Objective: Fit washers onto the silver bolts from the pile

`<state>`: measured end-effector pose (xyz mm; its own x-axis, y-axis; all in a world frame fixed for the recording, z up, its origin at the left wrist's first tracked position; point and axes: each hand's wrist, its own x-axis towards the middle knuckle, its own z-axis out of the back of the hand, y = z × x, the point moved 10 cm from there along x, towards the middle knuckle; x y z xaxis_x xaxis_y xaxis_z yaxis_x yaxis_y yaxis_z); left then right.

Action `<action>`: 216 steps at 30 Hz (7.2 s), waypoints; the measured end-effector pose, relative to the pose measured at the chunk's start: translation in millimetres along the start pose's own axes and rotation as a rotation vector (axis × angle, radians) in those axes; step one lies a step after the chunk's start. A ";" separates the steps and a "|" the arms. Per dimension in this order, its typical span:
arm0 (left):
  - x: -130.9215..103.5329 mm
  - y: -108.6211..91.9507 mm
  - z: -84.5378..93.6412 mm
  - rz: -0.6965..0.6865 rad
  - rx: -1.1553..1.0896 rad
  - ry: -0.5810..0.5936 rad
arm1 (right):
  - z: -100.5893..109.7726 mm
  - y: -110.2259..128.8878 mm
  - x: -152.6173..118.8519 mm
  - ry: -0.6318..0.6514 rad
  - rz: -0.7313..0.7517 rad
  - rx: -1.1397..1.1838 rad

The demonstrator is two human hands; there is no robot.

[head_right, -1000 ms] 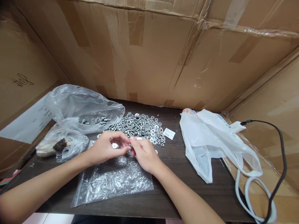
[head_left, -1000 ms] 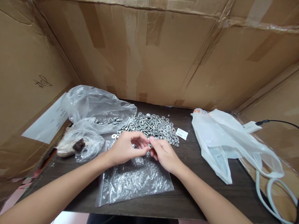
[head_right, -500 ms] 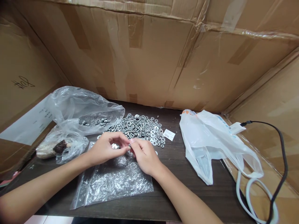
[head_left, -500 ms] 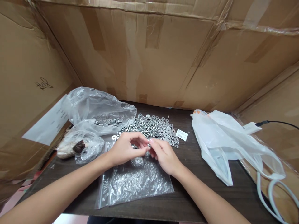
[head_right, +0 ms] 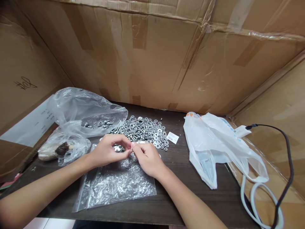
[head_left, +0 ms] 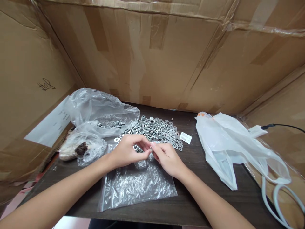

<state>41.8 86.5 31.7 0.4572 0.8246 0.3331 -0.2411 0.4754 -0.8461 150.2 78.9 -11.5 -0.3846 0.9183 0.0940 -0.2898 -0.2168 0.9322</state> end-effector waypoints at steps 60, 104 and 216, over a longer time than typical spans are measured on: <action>-4.5 -11.1 2.9 -0.158 0.213 -0.095 | 3.8 20.6 -3.9 -0.066 0.137 -0.121; -5.7 -9.8 -0.4 -0.090 0.104 -0.057 | -3.4 2.0 -2.8 0.027 -0.016 0.110; -2.2 18.4 -8.9 0.230 -0.245 -0.005 | 13.7 20.8 -4.5 -0.066 0.089 -0.002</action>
<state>44.0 90.7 11.6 0.4101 0.9036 0.1239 -0.1239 0.1898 -0.9740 157.9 74.8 12.2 -0.3509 0.9149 0.1995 -0.2585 -0.2994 0.9184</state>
